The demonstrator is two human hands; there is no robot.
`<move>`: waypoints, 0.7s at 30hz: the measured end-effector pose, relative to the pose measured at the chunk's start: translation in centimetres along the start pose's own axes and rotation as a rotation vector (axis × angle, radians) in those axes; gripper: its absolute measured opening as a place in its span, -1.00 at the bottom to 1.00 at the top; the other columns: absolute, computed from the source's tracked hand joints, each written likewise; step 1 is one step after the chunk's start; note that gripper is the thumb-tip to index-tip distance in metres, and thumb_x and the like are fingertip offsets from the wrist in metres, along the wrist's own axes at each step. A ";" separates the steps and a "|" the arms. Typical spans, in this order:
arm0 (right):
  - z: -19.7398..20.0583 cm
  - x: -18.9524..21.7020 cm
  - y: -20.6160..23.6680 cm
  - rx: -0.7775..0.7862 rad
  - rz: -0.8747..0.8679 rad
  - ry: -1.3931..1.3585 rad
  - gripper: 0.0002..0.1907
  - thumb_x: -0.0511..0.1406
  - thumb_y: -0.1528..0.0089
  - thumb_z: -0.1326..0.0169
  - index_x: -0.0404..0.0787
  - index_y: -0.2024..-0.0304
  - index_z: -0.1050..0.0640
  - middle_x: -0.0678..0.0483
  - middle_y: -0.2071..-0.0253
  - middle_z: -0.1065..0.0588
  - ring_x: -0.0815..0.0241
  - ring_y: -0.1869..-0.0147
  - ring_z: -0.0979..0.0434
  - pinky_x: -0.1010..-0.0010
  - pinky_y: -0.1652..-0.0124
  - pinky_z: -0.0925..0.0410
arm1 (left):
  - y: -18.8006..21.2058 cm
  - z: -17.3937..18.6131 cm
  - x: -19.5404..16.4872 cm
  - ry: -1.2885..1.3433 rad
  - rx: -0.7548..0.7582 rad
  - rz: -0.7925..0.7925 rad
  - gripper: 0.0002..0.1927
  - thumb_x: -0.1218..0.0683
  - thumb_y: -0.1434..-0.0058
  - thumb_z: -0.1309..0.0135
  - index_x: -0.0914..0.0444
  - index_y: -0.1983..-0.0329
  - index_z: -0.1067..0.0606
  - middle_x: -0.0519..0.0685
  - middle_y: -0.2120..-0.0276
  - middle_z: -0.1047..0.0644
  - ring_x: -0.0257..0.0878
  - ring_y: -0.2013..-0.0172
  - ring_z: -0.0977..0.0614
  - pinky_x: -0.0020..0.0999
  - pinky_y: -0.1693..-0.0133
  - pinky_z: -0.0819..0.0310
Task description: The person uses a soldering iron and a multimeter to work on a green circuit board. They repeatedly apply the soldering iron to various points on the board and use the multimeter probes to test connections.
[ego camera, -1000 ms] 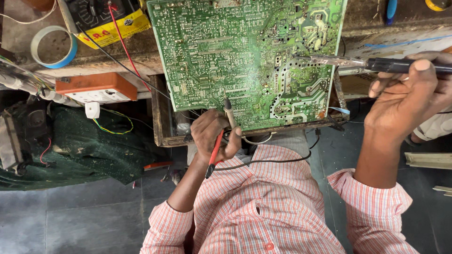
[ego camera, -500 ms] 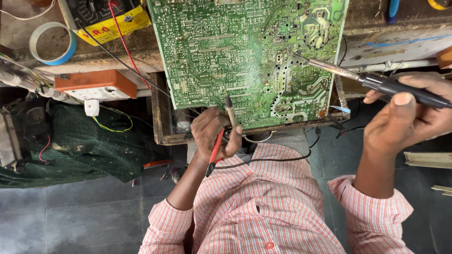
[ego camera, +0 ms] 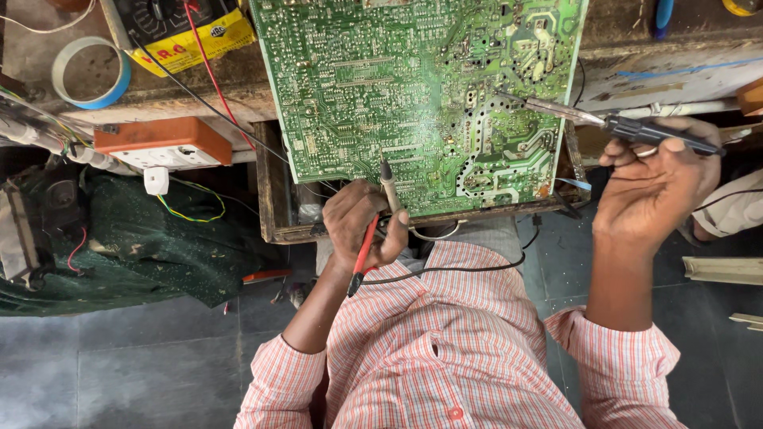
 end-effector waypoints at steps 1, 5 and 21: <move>0.0 -0.1 0.0 0.019 0.004 0.011 -0.86 -0.42 -0.49 0.02 -0.43 -0.02 -0.38 -0.22 0.23 -0.46 -0.08 0.27 -0.55 0.20 0.26 -0.47 | 0.0 0.0 0.0 0.002 -0.006 -0.001 -0.83 0.14 -0.15 -0.16 0.27 0.46 -0.42 0.01 0.53 -0.49 -0.21 0.55 -0.49 -0.30 0.47 -0.33; 0.4 -0.2 0.1 0.028 0.013 0.017 -0.84 -0.41 -0.49 0.01 -0.43 -0.03 -0.38 -0.21 0.24 -0.46 -0.11 0.27 -0.57 0.18 0.23 -0.49 | 0.0 0.0 0.1 0.008 -0.017 0.000 -0.84 0.15 -0.16 -0.15 0.27 0.46 -0.42 0.01 0.54 -0.50 -0.23 0.56 -0.50 -0.32 0.47 -0.34; 0.2 -0.3 0.6 -0.030 -0.029 0.007 -0.86 -0.41 -0.51 0.03 -0.42 -0.02 -0.38 -0.25 0.21 -0.52 -0.07 0.32 -0.55 0.21 0.30 -0.46 | -0.2 0.1 -0.2 0.011 -0.004 -0.003 -0.83 0.15 -0.15 -0.16 0.27 0.46 -0.42 0.01 0.54 -0.49 -0.20 0.54 -0.51 -0.30 0.46 -0.35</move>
Point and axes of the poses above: each hand's wrist, its own y-axis away from the middle knuckle, its own z-axis out of the back of the hand, x = y × z, the point moved 10 cm from there along -y, towards the middle knuckle
